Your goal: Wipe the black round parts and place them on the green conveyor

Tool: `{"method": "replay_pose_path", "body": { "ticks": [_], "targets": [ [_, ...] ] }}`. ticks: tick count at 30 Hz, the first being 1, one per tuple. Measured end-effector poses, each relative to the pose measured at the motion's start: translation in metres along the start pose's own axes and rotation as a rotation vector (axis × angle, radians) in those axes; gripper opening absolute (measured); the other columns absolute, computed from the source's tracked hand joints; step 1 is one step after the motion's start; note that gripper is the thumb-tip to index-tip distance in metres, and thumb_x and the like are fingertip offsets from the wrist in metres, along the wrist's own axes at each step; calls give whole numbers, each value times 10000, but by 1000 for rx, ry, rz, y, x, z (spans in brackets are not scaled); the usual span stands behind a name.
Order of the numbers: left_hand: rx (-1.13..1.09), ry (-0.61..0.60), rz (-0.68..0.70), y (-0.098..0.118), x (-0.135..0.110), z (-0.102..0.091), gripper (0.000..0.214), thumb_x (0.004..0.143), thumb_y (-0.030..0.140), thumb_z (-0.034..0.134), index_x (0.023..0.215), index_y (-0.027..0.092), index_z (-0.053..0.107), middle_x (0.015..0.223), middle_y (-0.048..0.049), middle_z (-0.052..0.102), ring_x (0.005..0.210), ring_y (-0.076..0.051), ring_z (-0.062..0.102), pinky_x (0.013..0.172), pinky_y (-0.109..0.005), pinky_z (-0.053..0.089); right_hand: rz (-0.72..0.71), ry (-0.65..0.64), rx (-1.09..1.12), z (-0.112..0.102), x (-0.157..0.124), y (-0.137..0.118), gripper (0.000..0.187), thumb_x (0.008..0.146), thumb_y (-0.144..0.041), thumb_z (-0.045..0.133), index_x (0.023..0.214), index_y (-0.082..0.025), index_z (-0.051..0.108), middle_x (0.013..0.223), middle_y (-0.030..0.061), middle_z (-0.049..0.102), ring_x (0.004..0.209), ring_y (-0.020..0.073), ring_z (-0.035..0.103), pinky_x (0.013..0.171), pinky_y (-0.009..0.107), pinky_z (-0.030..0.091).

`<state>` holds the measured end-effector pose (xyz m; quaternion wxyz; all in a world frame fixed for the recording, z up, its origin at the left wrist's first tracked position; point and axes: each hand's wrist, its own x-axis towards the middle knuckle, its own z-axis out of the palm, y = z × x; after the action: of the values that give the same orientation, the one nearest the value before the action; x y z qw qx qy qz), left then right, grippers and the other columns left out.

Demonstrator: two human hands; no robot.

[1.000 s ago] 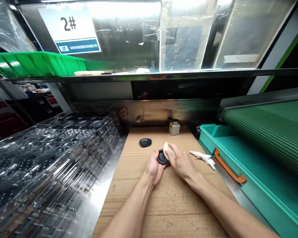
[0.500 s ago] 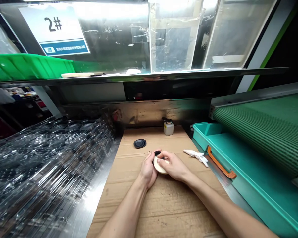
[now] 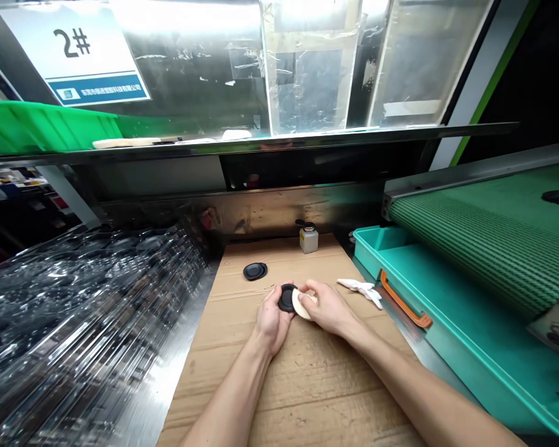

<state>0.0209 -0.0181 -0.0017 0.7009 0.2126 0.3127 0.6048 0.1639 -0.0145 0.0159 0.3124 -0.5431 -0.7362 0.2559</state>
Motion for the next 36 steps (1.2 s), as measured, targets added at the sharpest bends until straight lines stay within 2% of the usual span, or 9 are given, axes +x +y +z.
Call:
{"method": "replay_pose_path", "body": {
  "ticks": [4,9,14,16,18,21,23,31,36],
  "targets": [
    [20,14,59,-3,1,1,195,850,242,559,951,106,656,995,-131,693,1001,-246,636,932,-376,474,-22,-89,140,9,0,-2,187,837,-341,512,887,-202,627,856,6,668,755,142,586,659,226,396],
    [-26,-4,46,-3,0,2,206,864,246,540,988,112,635,1013,-146,688,1011,-266,640,920,-431,484,88,39,70,13,4,0,174,824,-342,529,895,-197,594,817,9,653,723,140,562,612,225,351],
    [-6,18,54,-3,-2,4,237,860,265,562,1025,109,633,1021,-141,694,1031,-262,637,952,-420,475,98,-82,144,17,-3,0,197,853,-385,503,854,-193,550,809,10,661,718,138,586,584,208,347],
    [-2,-16,34,-3,-2,4,244,871,265,548,1037,110,639,1050,-131,691,1056,-253,626,966,-402,469,66,8,41,19,-4,-8,232,894,-412,450,938,-206,547,848,23,668,740,151,599,608,216,353],
    [-21,-53,-3,-2,-2,3,246,883,265,530,1042,114,642,1080,-123,687,1072,-248,619,971,-390,469,50,111,-174,20,-4,-18,291,936,-437,371,1059,-224,528,849,41,672,726,170,607,630,235,354],
    [-45,-80,-61,1,-2,2,265,903,273,498,1056,111,642,1106,-128,681,1085,-244,613,976,-382,468,47,117,-459,21,-2,-29,374,964,-472,279,1177,-249,491,807,64,676,696,197,621,651,260,361],
    [-45,-78,-78,2,-2,1,285,916,280,473,1066,102,638,1114,-140,677,1089,-248,611,976,-394,469,86,121,-549,20,0,-30,394,973,-474,245,1192,-255,489,824,77,681,713,207,632,665,269,374],
    [-31,-91,-106,1,-2,1,324,922,301,466,1095,86,634,1121,-150,674,1095,-259,606,985,-407,461,98,93,-590,20,-4,-29,468,971,-497,242,1282,-215,451,853,107,683,738,204,639,723,277,415],
    [-15,-120,-105,2,-3,2,302,917,306,486,1066,99,648,1118,-142,678,1099,-253,604,986,-393,461,129,120,-623,18,-4,-30,499,963,-530,245,1338,-262,437,861,102,688,757,216,648,741,300,427]
  ]
}}
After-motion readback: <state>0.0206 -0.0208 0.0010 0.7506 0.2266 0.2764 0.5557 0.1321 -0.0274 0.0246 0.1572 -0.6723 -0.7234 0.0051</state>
